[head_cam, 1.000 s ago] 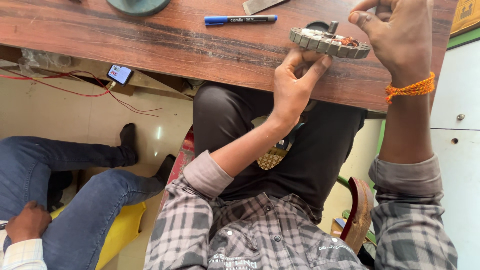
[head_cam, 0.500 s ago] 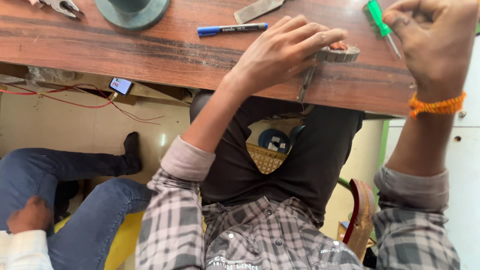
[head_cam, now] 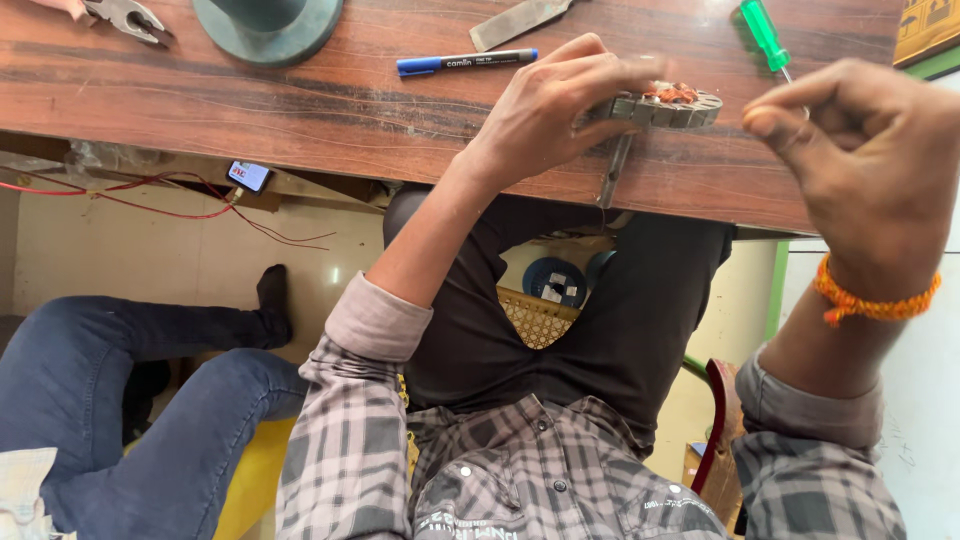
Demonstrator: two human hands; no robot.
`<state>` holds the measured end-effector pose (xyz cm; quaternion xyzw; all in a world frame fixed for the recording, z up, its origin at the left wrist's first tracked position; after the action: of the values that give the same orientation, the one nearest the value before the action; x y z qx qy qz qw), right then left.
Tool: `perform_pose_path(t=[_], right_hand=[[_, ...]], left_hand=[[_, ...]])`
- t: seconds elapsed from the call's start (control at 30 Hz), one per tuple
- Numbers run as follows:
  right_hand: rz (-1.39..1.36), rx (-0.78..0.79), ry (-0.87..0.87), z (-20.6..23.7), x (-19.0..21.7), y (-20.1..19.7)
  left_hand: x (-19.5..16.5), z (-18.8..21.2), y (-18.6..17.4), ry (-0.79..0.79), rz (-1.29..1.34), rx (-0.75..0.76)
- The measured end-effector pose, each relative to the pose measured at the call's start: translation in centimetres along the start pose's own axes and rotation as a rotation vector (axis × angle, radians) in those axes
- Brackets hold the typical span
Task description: The person sits at a workbench and winds thin copper wire by hand around the slots of a small motor armature rotor, guiding and pressing the wire into place segment by segment and turning the rotor as they work. They continue winding the wire around successive slots throughout the clip.
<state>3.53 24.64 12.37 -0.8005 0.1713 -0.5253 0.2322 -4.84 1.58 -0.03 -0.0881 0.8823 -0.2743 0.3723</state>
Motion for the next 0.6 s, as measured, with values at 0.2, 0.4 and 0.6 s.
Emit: perform_pose_path(t=[0.2, 0.4, 0.6], right_hand=[[-0.057, 0.008, -0.079, -0.5, -1.2, 0.6], [-0.068, 0.04, -0.008, 0.7, -2.1, 2.0], [-0.105, -0.103, -0.005, -0.8, -4.0, 0.0]], left_hand=[[-0.5, 0.3, -0.2, -0.002, -0.125, 0.053], [-0.7, 0.2, -0.7, -0.001, -0.065, 0.048], [-1.6, 0.1, -1.5, 0.04, 0.154, 0.002]])
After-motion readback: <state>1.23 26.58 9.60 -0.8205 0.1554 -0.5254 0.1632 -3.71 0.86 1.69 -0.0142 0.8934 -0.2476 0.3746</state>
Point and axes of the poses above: each hand's wrist, its own z-axis away from the middle knuckle, its own y-axis out of the palm, x = y × z, the point moved 1 cm from there along -z, towards the middle knuckle, and after that the axes turned 13 degrees about -y, right-handed, at the moved point
